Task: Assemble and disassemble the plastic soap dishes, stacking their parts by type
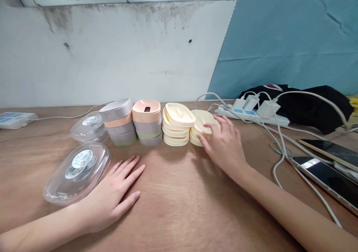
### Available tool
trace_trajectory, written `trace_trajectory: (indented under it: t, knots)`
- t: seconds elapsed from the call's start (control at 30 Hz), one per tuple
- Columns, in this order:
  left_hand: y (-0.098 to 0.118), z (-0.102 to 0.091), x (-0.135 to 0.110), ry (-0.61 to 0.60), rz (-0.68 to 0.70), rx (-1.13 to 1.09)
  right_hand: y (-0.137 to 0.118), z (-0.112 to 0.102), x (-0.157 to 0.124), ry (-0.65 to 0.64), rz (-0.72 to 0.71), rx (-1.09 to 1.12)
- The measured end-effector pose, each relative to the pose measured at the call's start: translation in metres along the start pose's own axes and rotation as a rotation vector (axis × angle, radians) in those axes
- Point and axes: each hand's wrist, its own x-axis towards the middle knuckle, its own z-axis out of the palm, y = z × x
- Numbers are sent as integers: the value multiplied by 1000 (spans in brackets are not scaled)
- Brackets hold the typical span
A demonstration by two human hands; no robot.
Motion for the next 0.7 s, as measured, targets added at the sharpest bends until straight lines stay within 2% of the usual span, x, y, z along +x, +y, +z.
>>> trace_trajectory:
  t: [0.07, 0.17, 0.27, 0.33, 0.4, 0.47, 0.53, 0.6, 0.7]
  knots:
    - [0, 1, 0, 4, 4, -4, 13, 6, 2, -47, -3, 9]
    - [-1, 0, 1, 10, 8, -11, 21, 10, 3, -45, 44, 170]
    - [-2, 1, 1, 11, 12, -19, 20, 3, 7, 46, 172, 304]
    - [-2, 4, 1, 28, 9, -53, 13, -7, 8, 121, 206, 347]
    - [-3, 7, 0, 118, -24, -127, 3, -17, 5, 180, 135, 478]
    - [-3, 9, 0, 262, -89, -206, -11, -26, -1, 157, -59, 634]
    - [-2, 11, -1, 399, -144, -255, -25, -31, -9, 15, -287, 736]
    - [-1, 10, -1, 464, -146, -257, -37, -32, -16, -258, -470, 796]
    - [-1, 9, -1, 428, -70, -220, -47, -30, -21, -715, -605, 846]
